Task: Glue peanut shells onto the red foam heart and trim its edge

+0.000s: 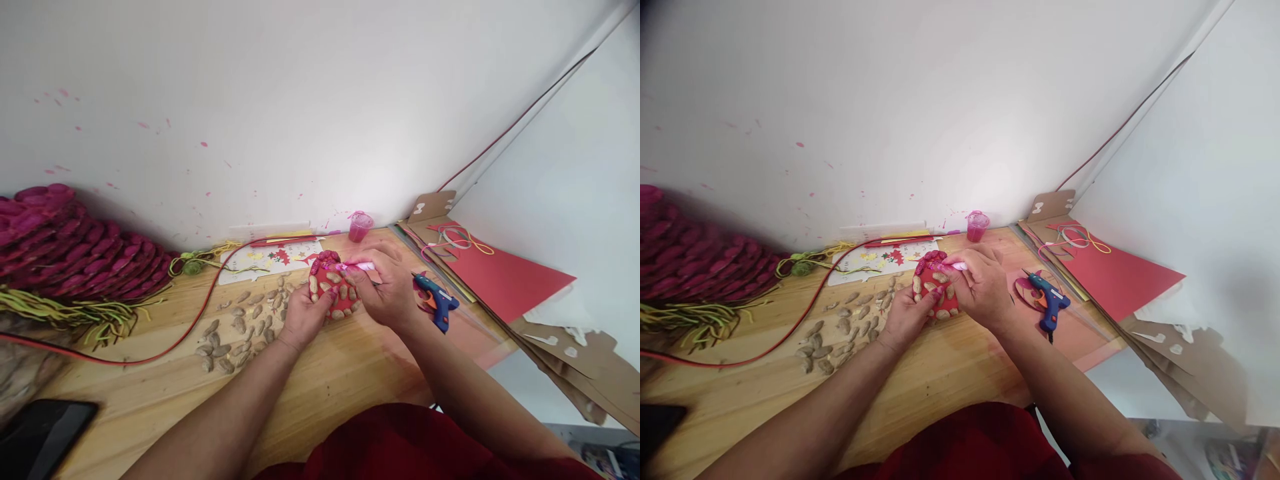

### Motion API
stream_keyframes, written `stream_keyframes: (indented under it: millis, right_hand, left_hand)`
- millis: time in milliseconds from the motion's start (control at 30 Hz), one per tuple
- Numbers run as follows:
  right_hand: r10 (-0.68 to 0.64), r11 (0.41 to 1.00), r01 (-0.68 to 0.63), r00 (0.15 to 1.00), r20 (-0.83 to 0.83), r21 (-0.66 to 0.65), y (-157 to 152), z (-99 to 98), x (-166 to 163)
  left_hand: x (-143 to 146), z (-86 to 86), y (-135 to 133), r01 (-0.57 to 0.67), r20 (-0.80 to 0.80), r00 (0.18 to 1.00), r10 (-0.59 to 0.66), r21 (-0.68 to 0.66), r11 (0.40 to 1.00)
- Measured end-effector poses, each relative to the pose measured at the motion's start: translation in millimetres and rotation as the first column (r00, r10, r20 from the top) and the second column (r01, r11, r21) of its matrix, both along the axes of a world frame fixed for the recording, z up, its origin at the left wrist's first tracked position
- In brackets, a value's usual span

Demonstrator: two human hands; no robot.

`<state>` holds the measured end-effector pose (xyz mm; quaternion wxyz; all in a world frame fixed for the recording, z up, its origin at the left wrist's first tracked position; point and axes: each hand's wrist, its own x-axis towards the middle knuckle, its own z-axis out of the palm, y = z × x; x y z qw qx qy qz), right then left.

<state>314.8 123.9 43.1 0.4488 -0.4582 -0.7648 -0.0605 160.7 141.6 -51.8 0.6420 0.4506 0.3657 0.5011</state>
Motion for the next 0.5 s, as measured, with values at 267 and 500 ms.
stream_keyframes:
  millis: [267,500]
  right_hand:
    - [0.015,1.0,-0.014,0.999,-0.045,0.025,0.7,0.4,-2.4]
    - [-0.014,1.0,0.016,0.998,-0.056,0.024,3.4,0.1,3.0]
  left_hand:
    - [1.2,-3.2,1.2,0.008,0.027,1.0,-0.008,-0.002,1.0]
    - [2.4,1.0,-0.3,0.017,0.073,0.997,-0.015,-0.026,1.0]
